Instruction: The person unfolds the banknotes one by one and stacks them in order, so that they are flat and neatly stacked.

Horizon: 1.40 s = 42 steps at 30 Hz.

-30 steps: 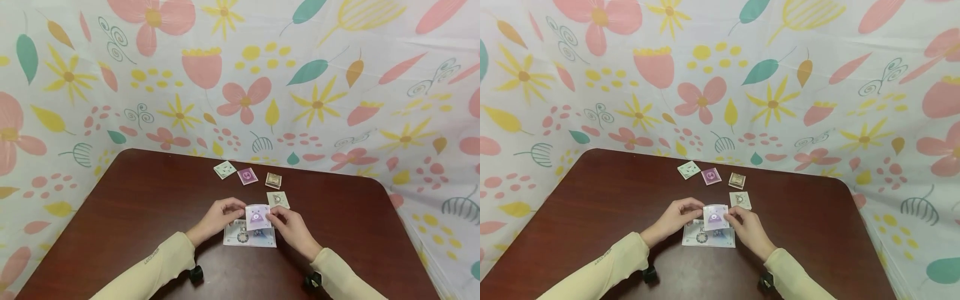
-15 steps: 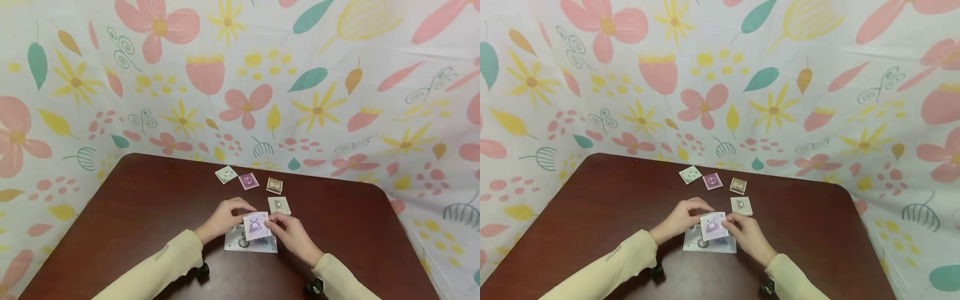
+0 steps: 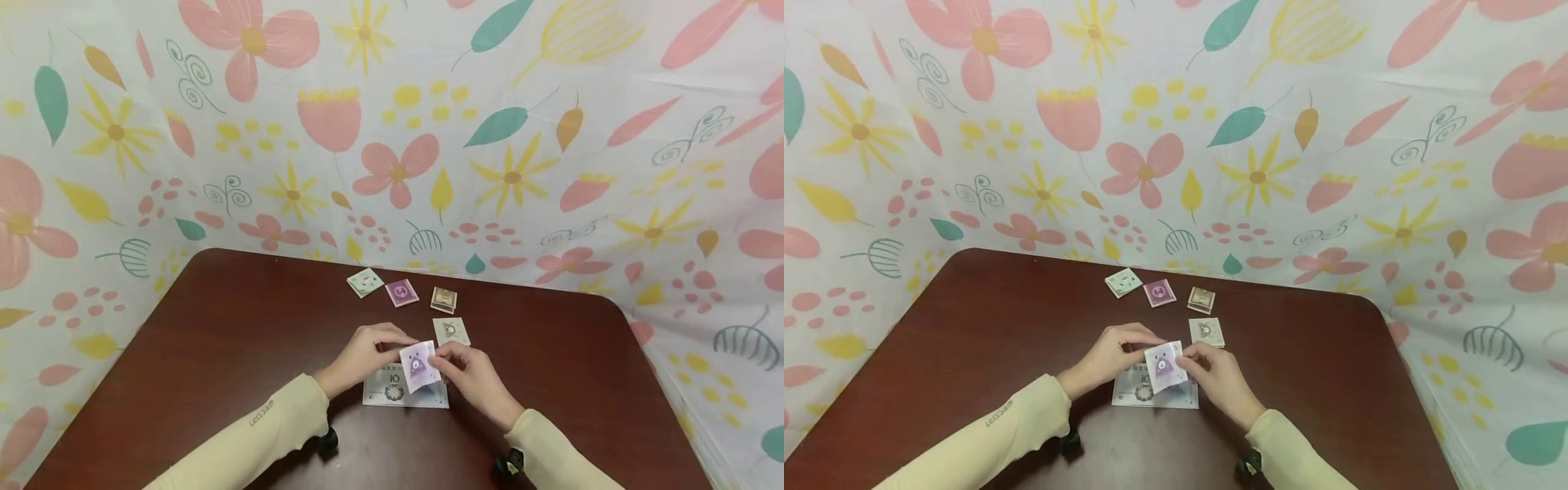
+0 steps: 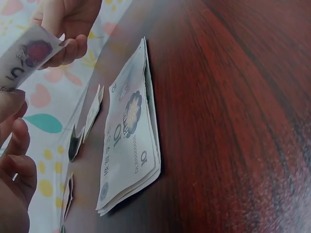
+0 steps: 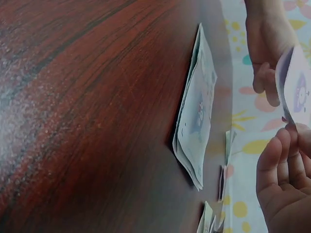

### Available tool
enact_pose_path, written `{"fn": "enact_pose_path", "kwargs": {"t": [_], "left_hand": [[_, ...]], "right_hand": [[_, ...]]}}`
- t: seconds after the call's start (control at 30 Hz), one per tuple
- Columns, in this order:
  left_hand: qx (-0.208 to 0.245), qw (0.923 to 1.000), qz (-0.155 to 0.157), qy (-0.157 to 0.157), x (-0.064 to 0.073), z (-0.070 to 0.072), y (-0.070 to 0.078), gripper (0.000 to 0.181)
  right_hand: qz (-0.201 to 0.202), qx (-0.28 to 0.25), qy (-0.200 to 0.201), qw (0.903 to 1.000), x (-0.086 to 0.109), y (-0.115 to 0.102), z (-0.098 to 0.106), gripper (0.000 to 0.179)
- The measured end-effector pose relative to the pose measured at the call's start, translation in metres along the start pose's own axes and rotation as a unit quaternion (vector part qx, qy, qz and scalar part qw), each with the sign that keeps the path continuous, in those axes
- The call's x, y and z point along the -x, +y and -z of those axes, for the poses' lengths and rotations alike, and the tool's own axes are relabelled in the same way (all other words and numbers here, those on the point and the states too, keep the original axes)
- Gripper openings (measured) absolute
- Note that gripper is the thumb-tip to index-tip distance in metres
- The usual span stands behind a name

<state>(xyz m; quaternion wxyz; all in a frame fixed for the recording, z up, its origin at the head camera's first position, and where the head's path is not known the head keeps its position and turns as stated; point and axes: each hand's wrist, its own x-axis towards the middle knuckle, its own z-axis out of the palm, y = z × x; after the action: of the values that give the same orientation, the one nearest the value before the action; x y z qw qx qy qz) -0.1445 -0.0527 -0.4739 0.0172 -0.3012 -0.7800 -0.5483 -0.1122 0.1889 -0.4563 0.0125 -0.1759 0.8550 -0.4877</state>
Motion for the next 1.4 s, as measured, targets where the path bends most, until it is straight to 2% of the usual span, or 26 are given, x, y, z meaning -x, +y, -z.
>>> {"fn": "enact_pose_path", "kwargs": {"t": [0.1, 0.23, 0.47, 0.7, 0.9, 1.0, 1.07, 1.17, 1.27, 1.4], "left_hand": [[-0.006, 1.0, 0.003, 0.006, 0.0, 0.002, 0.001, 0.025], [-0.013, 0.9999, 0.008, 0.003, 0.005, 0.003, -0.001, 0.016], [0.015, 0.9988, 0.045, 0.012, 0.007, 0.015, -0.007, 0.009], [0.038, 0.9925, 0.116, -0.01, 0.016, 0.029, -0.009, 0.01], [-0.004, 0.9938, 0.11, -0.018, 0.024, 0.032, -0.008, 0.019], [-0.034, 0.9941, 0.101, -0.017, 0.03, 0.032, -0.007, 0.022], [-0.053, 0.9936, 0.097, -0.022, 0.033, 0.033, -0.007, 0.02], [-0.076, 0.9916, 0.097, -0.038, 0.037, 0.033, -0.007, 0.015], [-0.094, 0.988, 0.106, -0.06, 0.039, 0.032, -0.008, 0.012], [-0.107, 0.9839, 0.117, -0.082, 0.041, 0.031, -0.01, 0.013]], "right_hand": [[-0.021, -0.023, 0.019, 0.9994, -0.002, -0.003, 0.001, 0.006], [-0.044, -0.025, 0.03, 0.9983, 0.0, -0.003, 0.003, 0.007], [-0.024, -0.003, 0.069, 0.9973, -0.003, -0.003, 0.014, 0.006], [-0.05, 0.02, 0.063, 0.9966, 0.002, 0.0, 0.022, 0.006], [-0.054, 0.017, 0.052, 0.9971, 0.009, 0.006, 0.019, 0.009], [-0.039, -0.004, 0.036, 0.9986, 0.011, 0.012, 0.014, 0.019], [-0.017, 0.003, 0.024, 0.9996, 0.012, 0.016, 0.011, 0.022], [0.031, 0.048, 0.01, 0.9983, 0.014, 0.022, 0.007, 0.019], [0.072, 0.097, -0.008, 0.9926, 0.016, 0.025, 0.004, 0.015], [0.077, 0.124, -0.042, 0.9884, 0.017, 0.027, 0.001, 0.016]]}}
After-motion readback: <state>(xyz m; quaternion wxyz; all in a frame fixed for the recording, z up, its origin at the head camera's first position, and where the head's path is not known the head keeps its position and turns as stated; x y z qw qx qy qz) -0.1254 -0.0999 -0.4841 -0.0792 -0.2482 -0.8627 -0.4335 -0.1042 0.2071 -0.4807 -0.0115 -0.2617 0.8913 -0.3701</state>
